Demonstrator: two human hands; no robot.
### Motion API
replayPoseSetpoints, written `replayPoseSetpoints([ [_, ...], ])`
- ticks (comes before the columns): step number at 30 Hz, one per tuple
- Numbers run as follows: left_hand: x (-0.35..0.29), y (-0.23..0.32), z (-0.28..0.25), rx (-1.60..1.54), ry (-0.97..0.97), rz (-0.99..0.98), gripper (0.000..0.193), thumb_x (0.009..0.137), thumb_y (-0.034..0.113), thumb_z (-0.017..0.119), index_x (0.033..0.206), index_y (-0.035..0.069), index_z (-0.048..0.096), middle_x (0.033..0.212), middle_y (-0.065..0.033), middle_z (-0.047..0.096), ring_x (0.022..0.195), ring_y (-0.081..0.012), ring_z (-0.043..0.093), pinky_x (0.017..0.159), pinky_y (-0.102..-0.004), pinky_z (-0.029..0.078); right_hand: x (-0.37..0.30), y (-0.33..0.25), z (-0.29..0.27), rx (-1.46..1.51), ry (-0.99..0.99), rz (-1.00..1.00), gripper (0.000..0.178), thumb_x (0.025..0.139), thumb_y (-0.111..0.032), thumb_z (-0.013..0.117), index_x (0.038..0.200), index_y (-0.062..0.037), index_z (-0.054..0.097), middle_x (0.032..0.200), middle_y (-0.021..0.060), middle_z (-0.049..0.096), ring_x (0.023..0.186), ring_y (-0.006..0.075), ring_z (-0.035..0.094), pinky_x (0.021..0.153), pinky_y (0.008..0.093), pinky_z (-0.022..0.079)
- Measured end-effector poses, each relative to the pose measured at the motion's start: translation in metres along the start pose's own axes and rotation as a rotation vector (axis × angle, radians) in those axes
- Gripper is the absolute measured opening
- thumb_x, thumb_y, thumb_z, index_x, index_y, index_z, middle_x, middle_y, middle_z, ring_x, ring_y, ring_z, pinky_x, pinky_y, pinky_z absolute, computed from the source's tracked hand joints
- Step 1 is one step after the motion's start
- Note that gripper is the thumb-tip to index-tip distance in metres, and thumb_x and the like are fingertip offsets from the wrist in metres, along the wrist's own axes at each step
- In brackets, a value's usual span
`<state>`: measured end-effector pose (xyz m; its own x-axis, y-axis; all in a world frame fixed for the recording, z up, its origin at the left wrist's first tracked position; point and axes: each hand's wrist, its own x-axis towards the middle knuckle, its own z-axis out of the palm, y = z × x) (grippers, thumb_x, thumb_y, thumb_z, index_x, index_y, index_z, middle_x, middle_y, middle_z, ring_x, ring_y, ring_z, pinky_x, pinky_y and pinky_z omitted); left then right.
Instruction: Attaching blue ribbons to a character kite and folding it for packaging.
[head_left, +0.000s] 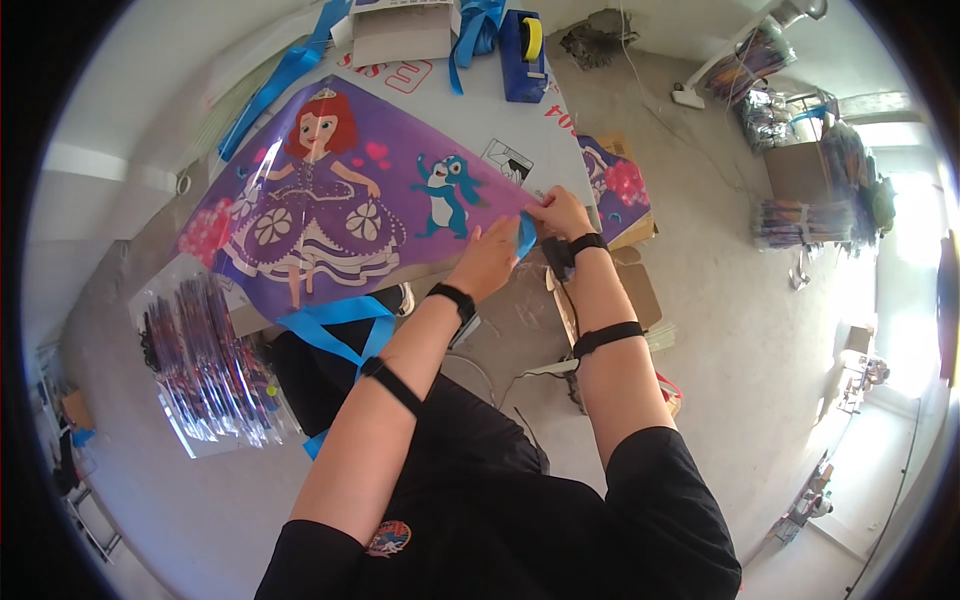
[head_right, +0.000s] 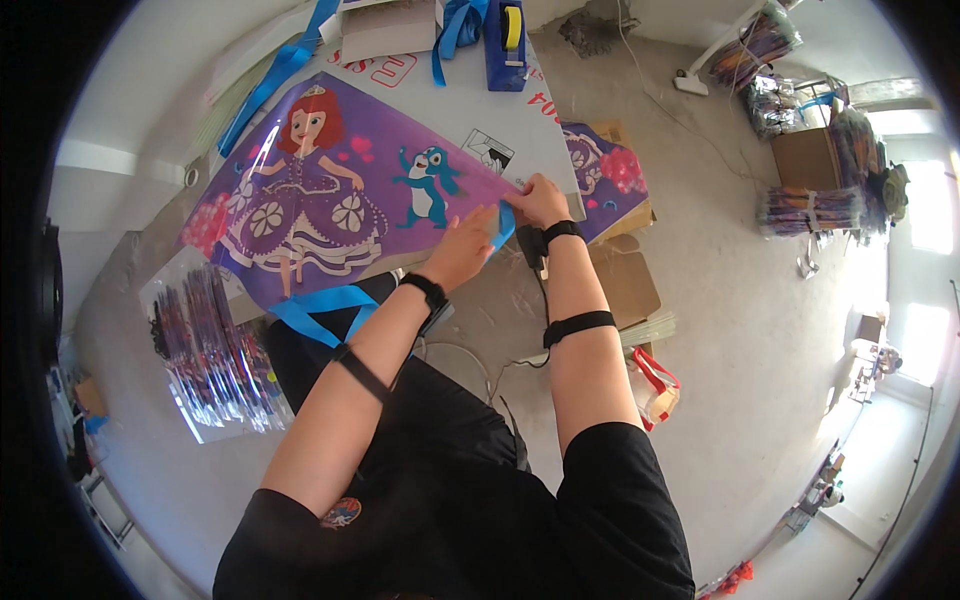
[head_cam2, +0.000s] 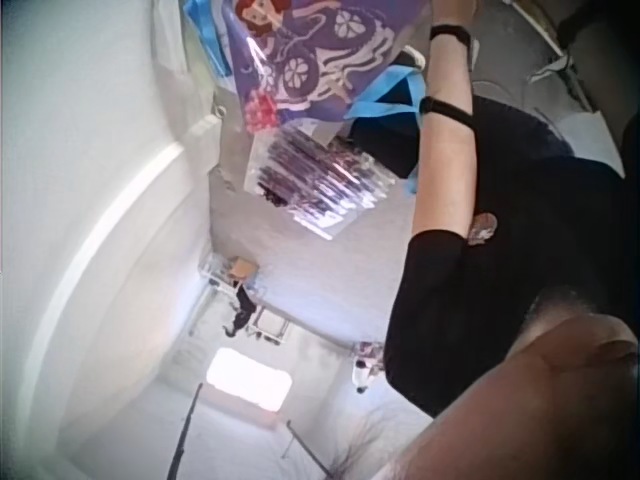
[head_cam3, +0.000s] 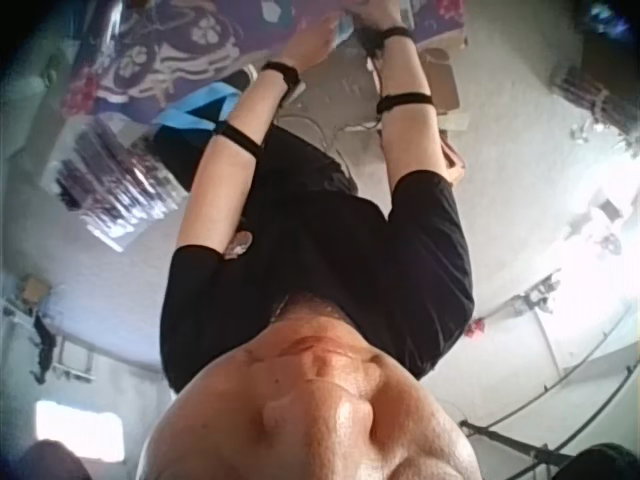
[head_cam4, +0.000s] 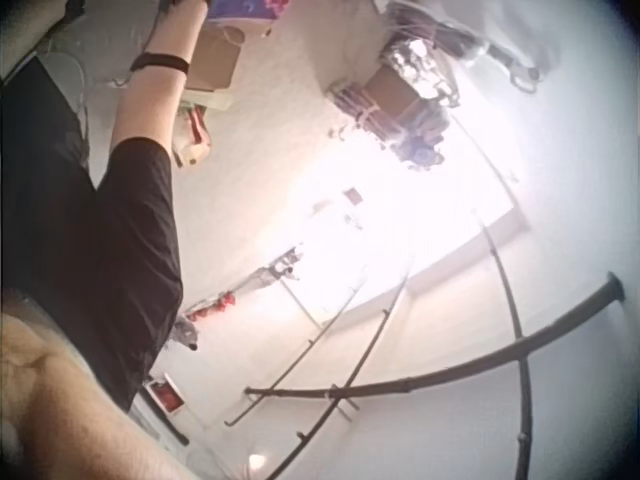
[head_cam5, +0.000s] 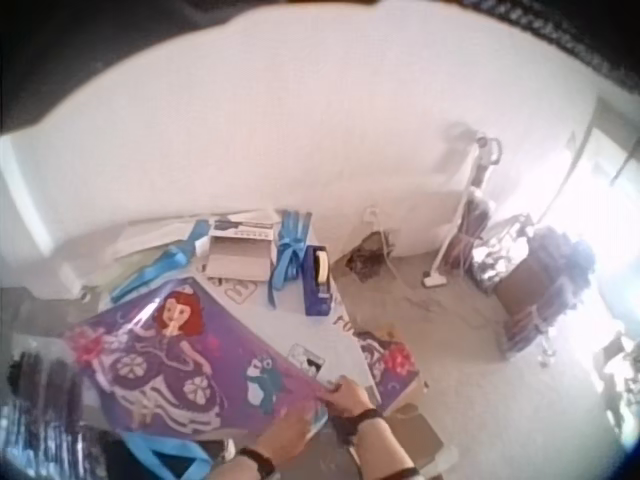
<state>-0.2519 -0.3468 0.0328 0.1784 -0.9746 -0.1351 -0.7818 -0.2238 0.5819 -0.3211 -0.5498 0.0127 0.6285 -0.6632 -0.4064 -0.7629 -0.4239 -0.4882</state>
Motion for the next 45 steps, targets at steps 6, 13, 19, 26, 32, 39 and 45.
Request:
replayPoseSetpoints([
  [6, -0.114, 0.012, -0.055, -0.856, 0.243, -0.220, 0.020, 0.092, 0.008, 0.050, 0.106, -0.001, 0.060, 0.124, -0.0122, 0.057, 0.114, -0.0202, 0.053, 0.093, -0.0306, 0.042, -0.021, 0.040, 0.019, 0.585, 0.104, -0.023, 0.030, 0.074, -0.025, 0.075, 0.085, -0.0030, 0.058, 0.070, 0.0041, 0.059, 0.060, 0.0118, 0.056, 0.054, 0.0263, 0.046],
  [13, -0.252, 0.037, -0.086, -1.346, 0.508, -0.410, 0.026, 0.096, 0.010, 0.045, 0.116, -0.003, 0.055, 0.117, -0.0115, 0.060, 0.108, -0.0187, 0.056, 0.096, -0.0292, 0.039, -0.098, 0.031, 0.101, 1.374, 0.138, 0.371, 0.025, 0.082, -0.022, 0.069, 0.091, -0.0044, 0.054, 0.070, 0.0023, 0.055, 0.056, 0.0126, 0.052, 0.053, 0.0304, 0.046],
  [19, -0.306, 0.067, -0.098, -1.378, 0.643, -0.430, 0.020, 0.096, 0.011, 0.046, 0.106, -0.002, 0.057, 0.115, -0.0121, 0.060, 0.106, -0.0215, 0.057, 0.096, -0.0331, 0.040, -0.089, -0.011, 0.117, 1.772, -0.130, 0.280, 0.024, 0.082, -0.019, 0.070, 0.094, -0.0044, 0.055, 0.076, 0.0028, 0.057, 0.059, 0.0149, 0.055, 0.055, 0.0333, 0.048],
  [26, -0.376, 0.091, -0.121, -1.454, 0.923, -0.147, 0.020, 0.093, 0.020, 0.051, 0.088, 0.001, 0.056, 0.110, -0.0174, 0.060, 0.101, -0.0287, 0.059, 0.096, -0.0456, 0.041, -0.092, -0.009, 0.128, 1.246, 0.038, 0.345, 0.010, 0.080, -0.003, 0.062, 0.089, -0.0018, 0.058, 0.070, 0.0073, 0.059, 0.055, 0.0175, 0.057, 0.046, 0.0305, 0.047],
  [32, -0.436, 0.084, -0.128, -1.419, 1.182, -0.100, 0.024, 0.093, 0.025, 0.050, 0.089, 0.002, 0.056, 0.106, -0.0152, 0.059, 0.097, -0.0265, 0.059, 0.094, -0.0465, 0.042, -0.105, 0.030, 0.129, 1.356, -0.229, 0.135, 0.022, 0.079, -0.003, 0.060, 0.099, -0.0058, 0.052, 0.072, 0.0107, 0.062, 0.058, 0.0228, 0.061, 0.046, 0.0342, 0.047],
  [39, -0.482, 0.062, -0.112, -1.537, 1.389, -0.044, 0.023, 0.095, 0.027, 0.048, 0.096, 0.005, 0.055, 0.112, -0.0086, 0.058, 0.102, -0.0208, 0.055, 0.098, -0.0426, 0.038, -0.176, 0.037, 0.112, 1.576, -0.378, 0.165, 0.023, 0.083, -0.002, 0.059, 0.101, -0.0127, 0.050, 0.073, 0.0052, 0.057, 0.062, 0.0216, 0.060, 0.056, 0.0375, 0.051],
  [45, -0.492, 0.061, -0.130, -1.615, 1.366, 0.098, 0.021, 0.096, 0.025, 0.047, 0.090, 0.005, 0.052, 0.109, -0.0069, 0.054, 0.098, -0.0198, 0.052, 0.098, -0.0420, 0.038, -0.223, 0.035, 0.094, 1.636, -0.367, 0.237, 0.021, 0.084, -0.003, 0.058, 0.101, -0.0138, 0.050, 0.077, 0.0021, 0.057, 0.070, 0.0174, 0.059, 0.066, 0.0345, 0.049],
])
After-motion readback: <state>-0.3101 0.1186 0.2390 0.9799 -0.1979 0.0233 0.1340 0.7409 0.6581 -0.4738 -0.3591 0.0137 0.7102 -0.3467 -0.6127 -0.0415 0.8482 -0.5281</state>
